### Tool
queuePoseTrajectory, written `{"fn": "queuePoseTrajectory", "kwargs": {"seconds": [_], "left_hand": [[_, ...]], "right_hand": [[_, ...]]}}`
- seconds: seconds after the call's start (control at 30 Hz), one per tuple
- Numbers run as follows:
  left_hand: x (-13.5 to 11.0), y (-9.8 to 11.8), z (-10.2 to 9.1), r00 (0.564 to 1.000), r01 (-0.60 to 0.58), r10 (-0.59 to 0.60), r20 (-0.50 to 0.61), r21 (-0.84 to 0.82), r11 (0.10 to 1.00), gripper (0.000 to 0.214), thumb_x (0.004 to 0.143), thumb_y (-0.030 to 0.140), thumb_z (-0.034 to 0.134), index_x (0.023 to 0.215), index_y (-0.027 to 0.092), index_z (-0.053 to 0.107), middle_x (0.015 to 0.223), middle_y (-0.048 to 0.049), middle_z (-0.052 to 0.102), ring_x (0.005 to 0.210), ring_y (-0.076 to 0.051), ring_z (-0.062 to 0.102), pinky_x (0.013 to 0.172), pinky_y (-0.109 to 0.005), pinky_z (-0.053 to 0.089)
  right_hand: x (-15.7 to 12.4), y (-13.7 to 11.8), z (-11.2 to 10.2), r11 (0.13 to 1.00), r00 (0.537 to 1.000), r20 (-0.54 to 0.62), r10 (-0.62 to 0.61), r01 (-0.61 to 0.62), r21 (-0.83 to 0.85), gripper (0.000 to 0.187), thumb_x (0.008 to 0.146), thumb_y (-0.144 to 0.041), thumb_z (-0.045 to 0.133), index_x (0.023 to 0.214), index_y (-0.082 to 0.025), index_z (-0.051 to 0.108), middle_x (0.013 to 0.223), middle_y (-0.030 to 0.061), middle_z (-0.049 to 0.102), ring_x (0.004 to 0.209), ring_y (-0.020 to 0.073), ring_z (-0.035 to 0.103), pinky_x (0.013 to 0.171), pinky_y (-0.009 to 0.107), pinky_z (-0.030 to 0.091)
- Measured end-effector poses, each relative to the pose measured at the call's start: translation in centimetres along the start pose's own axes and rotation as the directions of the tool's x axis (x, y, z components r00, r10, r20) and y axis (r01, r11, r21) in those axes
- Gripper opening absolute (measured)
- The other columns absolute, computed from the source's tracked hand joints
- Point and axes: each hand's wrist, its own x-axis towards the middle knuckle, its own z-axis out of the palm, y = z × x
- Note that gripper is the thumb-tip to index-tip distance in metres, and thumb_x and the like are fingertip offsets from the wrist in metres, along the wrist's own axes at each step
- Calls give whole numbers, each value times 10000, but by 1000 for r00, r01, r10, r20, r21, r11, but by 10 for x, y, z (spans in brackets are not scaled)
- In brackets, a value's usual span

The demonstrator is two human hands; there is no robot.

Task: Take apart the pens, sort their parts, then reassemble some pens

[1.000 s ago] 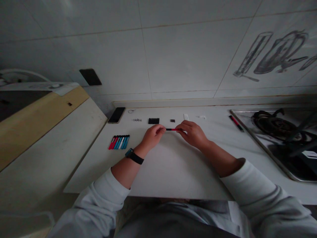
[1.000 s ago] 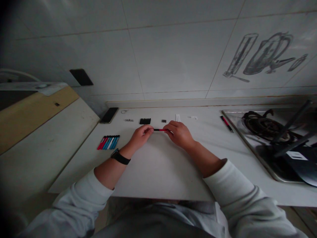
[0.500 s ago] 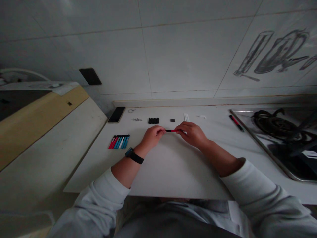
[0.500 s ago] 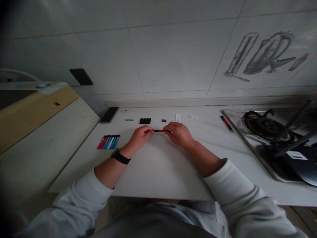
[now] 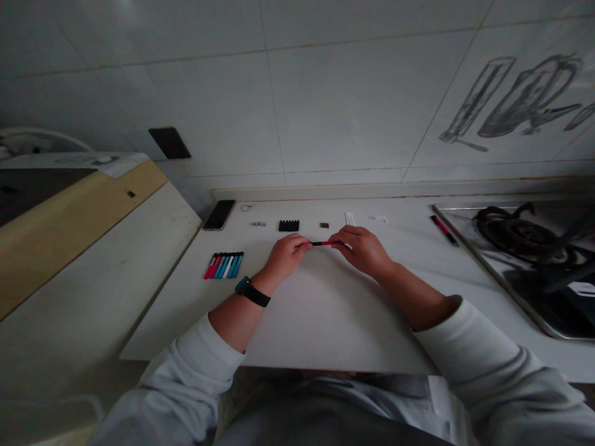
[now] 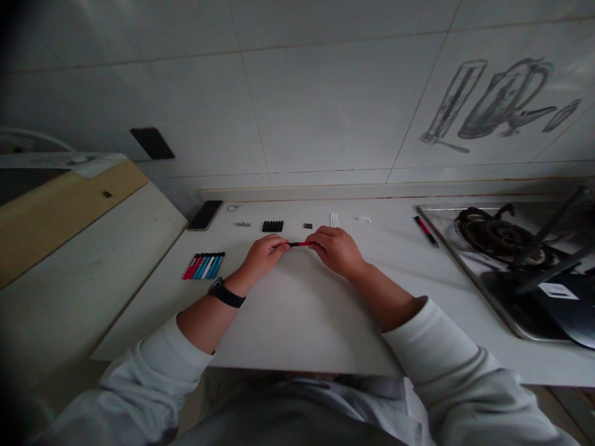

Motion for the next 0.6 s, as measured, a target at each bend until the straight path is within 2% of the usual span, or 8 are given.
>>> {"fn": "queuePoseTrajectory", "kwargs": {"seconds": [0.17, 0.27, 0.33, 0.4, 0.5, 0.6], "left_hand": [[0, 2, -1, 999, -16, 16, -32, 11, 1000, 112, 943, 249, 654, 920, 209, 756, 909, -40, 732, 873, -184, 662, 830, -328, 522], [1, 1, -1, 999, 1, -1, -44, 10, 1000, 90, 928, 261, 680, 927, 215, 757, 917, -40, 740, 873, -187, 670, 836, -336, 532], [1, 0, -1, 997, 12, -12, -70, -3, 1000, 94, 929, 265, 679, 947, 217, 757, 946, -44, 746, 899, -188, 675, 851, -337, 536], [1, -1, -2, 993, 26, -29, -115, -29, 999, 115, 942, 278, 663, 976, 218, 755, 981, -50, 746, 932, -188, 677, 862, -334, 538], [0, 1, -3, 990, 38, -46, -135, -64, 997, 142, 956, 305, 648, 997, 217, 750, 973, -51, 737, 911, -181, 673, 838, -324, 538], [-1, 5, -2, 999, -5, 1, -48, -80, 997, 150, 942, 338, 675, 959, 209, 750, 942, -51, 727, 887, -181, 666, 837, -325, 529]], "right_hand": [[1, -3, -2, 1000, 1000, 7, 4, -4, -10, 209, 1011, -265, 551, 1049, -219, 751, 970, 89, 722, 850, 201, 669, 799, 324, 504], [0, -3, -3, 1000, 999, -27, 18, -18, 11, 198, 1005, -274, 559, 1043, -226, 747, 972, 95, 717, 866, 207, 669, 808, 333, 518], [0, 0, -3, 996, 996, -72, 58, -54, 66, 189, 995, -312, 581, 1051, -228, 742, 998, 101, 719, 885, 214, 672, 820, 347, 531], [1, 4, -2, 975, 979, -120, 163, -141, 172, 210, 965, -387, 633, 1047, -225, 740, 980, 94, 727, 828, 204, 671, 790, 350, 546], [4, 8, 0, 844, 923, -106, 369, -285, 454, 317, 882, -503, 716, 1014, -215, 731, 870, 58, 717, 709, 172, 643, 693, 323, 548], [8, 8, 1, 619, 891, -11, 454, -307, 723, 355, 823, -527, 768, 985, -218, 701, 896, 42, 705, 783, 169, 662, 718, 311, 564]]}}
